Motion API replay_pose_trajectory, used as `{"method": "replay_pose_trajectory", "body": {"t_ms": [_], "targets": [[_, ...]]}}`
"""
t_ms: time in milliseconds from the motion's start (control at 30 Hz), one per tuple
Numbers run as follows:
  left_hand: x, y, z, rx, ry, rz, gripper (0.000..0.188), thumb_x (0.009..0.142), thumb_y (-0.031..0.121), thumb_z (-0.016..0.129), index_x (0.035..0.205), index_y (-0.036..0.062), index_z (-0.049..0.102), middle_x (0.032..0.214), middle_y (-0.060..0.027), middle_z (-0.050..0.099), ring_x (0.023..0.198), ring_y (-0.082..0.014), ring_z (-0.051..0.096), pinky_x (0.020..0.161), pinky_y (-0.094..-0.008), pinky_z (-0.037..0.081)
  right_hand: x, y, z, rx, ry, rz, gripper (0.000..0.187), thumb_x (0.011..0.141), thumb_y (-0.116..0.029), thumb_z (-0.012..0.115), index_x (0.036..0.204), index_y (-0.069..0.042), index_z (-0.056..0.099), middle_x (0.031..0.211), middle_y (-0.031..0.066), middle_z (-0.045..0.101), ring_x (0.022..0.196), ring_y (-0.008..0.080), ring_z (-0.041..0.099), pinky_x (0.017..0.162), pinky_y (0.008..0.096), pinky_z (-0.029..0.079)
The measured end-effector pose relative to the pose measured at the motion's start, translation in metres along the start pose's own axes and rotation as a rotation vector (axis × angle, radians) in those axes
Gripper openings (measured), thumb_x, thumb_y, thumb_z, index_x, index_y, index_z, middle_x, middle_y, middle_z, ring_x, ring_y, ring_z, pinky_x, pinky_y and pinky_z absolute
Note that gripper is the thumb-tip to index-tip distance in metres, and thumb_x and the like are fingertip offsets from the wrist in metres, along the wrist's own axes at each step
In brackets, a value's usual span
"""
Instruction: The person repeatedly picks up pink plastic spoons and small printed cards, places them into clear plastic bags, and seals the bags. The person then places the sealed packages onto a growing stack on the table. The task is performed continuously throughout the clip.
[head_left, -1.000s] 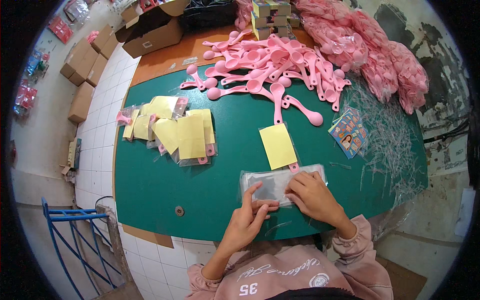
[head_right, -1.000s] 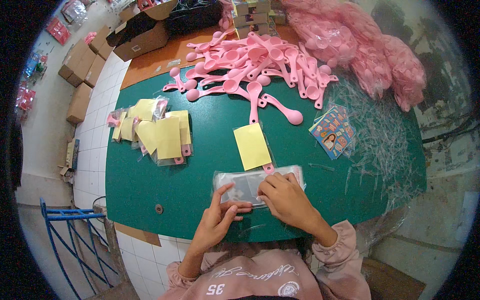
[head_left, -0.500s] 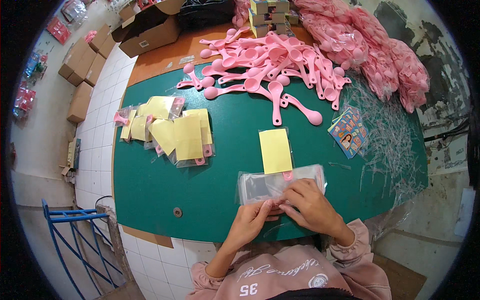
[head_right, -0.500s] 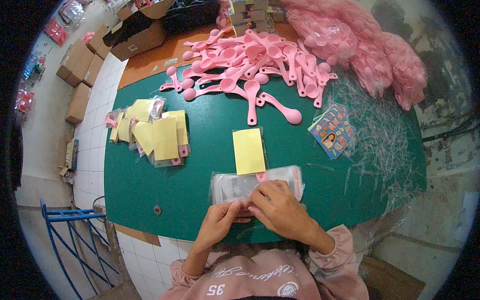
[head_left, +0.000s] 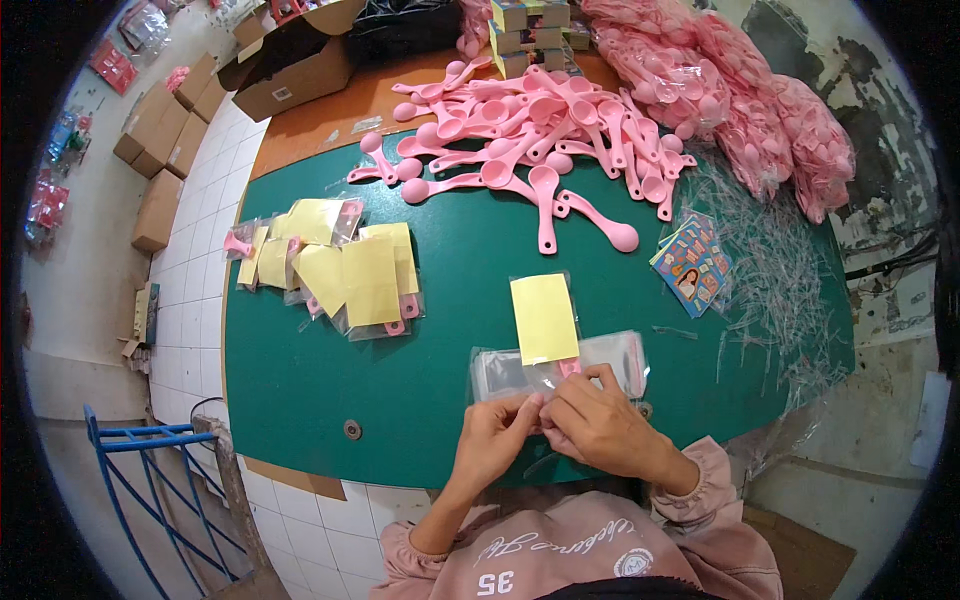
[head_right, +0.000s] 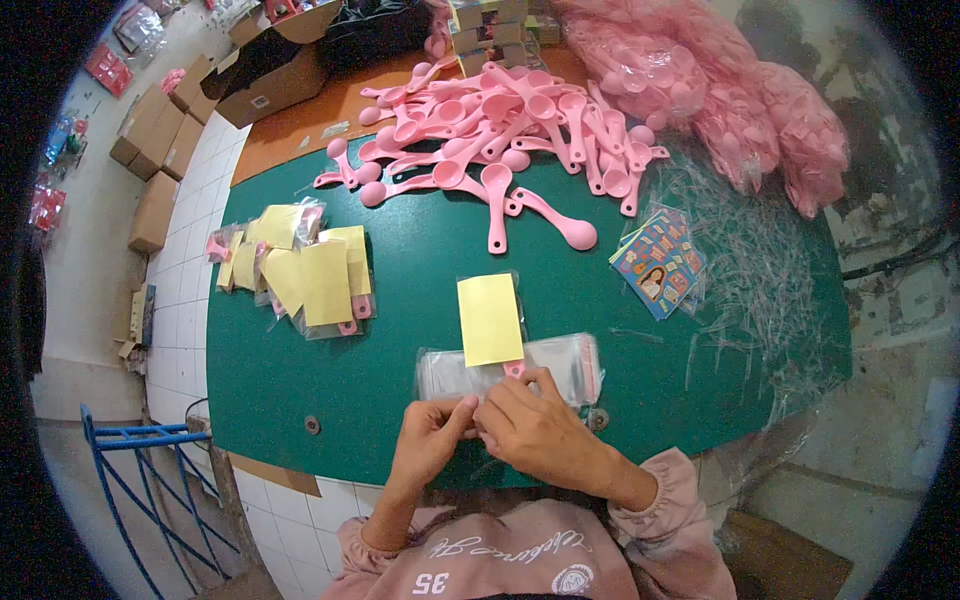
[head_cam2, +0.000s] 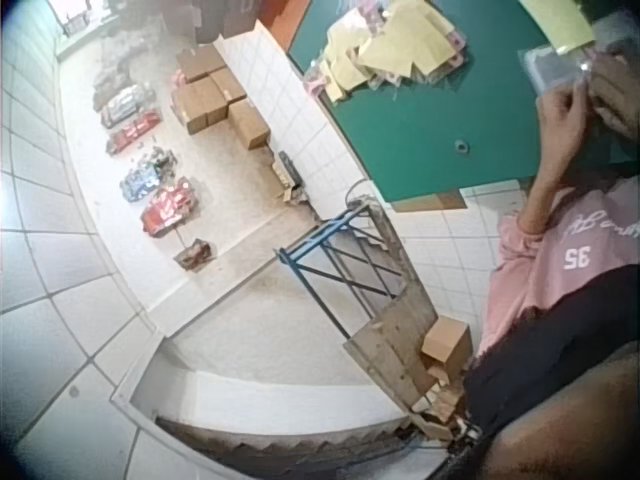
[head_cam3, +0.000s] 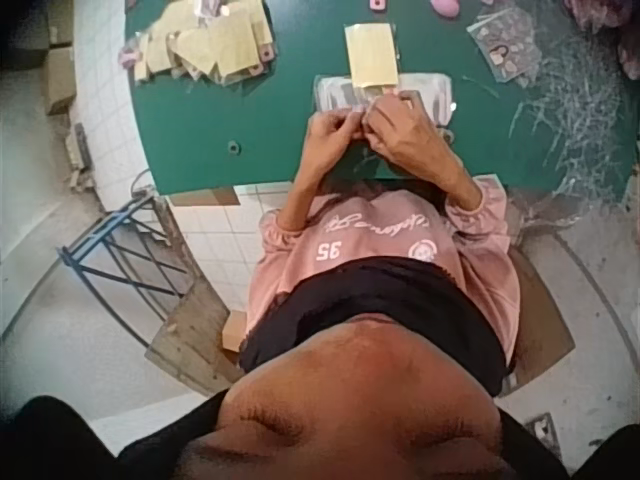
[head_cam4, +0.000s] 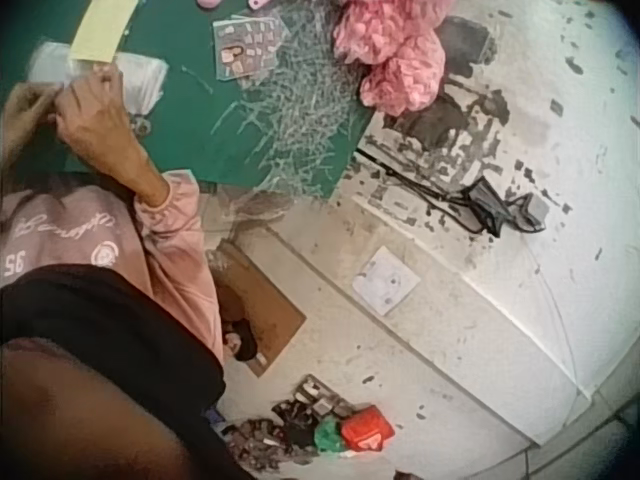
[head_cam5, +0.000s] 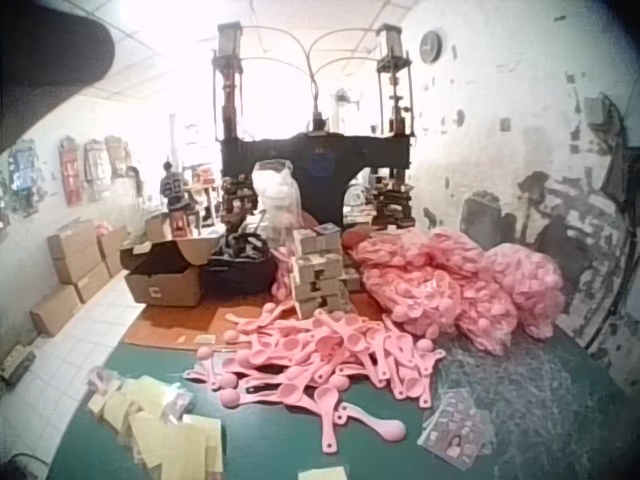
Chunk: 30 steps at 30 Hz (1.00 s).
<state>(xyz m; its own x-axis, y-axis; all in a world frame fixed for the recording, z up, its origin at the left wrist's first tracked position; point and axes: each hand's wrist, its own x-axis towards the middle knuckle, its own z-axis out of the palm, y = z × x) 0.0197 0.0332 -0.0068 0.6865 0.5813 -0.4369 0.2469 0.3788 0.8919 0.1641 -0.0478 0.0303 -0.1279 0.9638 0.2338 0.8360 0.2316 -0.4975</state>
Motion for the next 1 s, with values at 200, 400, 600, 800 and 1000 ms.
{"method": "replay_pose_trajectory", "body": {"t_ms": [200,400,600,800,1000], "targets": [[0.007,0.003,0.0,0.045,0.025,0.072,0.021,0.087,0.014,0.054,0.084,-0.0049,0.064,0.073,-0.0047,0.064,0.066,-0.007,0.057,0.06,-0.0202,0.047,-0.009,0.014,-0.024,0.384,-0.141,-0.101,0.017,0.073,-0.013,0.064,0.082,-0.004,0.054,0.077,0.0078,0.05,0.075,0.0207,0.051,0.071,0.034,0.038],[0.005,0.009,-0.004,-0.11,-0.027,0.019,0.024,0.09,0.014,0.048,0.084,-0.0053,0.062,0.082,-0.0074,0.065,0.077,-0.0081,0.058,0.068,-0.0205,0.047,-0.065,0.135,-0.151,0.382,0.184,0.613,0.004,0.078,-0.003,0.054,0.079,-0.003,0.051,0.08,0.0072,0.053,0.073,0.0202,0.053,0.068,0.031,0.044],[0.004,0.01,0.013,-0.291,-0.051,0.009,0.026,0.093,0.015,0.044,0.088,-0.0053,0.059,0.095,-0.0118,0.064,0.087,-0.0119,0.058,0.077,-0.0236,0.047,-0.071,0.089,-0.125,-0.5,0.33,0.617,0.041,0.068,-0.003,0.06,0.107,-0.003,0.05,0.103,0.0181,0.05,0.096,0.0351,0.05,0.085,0.0442,0.038],[-0.013,0.013,0.003,-0.322,-0.13,-0.05,0.025,0.093,0.017,0.044,0.092,-0.004,0.057,0.101,-0.0127,0.061,0.093,-0.0168,0.059,0.081,-0.0264,0.048,-0.025,0.025,-0.008,0.334,0.227,0.342,0.034,0.064,-0.006,0.074,0.094,-0.008,0.057,0.094,0.0085,0.046,0.079,0.0202,0.05,0.068,0.0303,0.044],[-0.017,0.014,0.006,-0.163,0.031,0.079,0.019,0.088,0.006,0.05,0.106,0.0012,0.046,0.102,-0.0116,0.058,0.093,-0.019,0.06,0.076,-0.0277,0.051,-0.028,0.025,-0.015,0.585,0.186,0.407,0.021,0.071,-0.003,0.067,0.09,-0.004,0.059,0.097,0.0096,0.044,0.082,0.0211,0.051,0.071,0.0303,0.044]]}}
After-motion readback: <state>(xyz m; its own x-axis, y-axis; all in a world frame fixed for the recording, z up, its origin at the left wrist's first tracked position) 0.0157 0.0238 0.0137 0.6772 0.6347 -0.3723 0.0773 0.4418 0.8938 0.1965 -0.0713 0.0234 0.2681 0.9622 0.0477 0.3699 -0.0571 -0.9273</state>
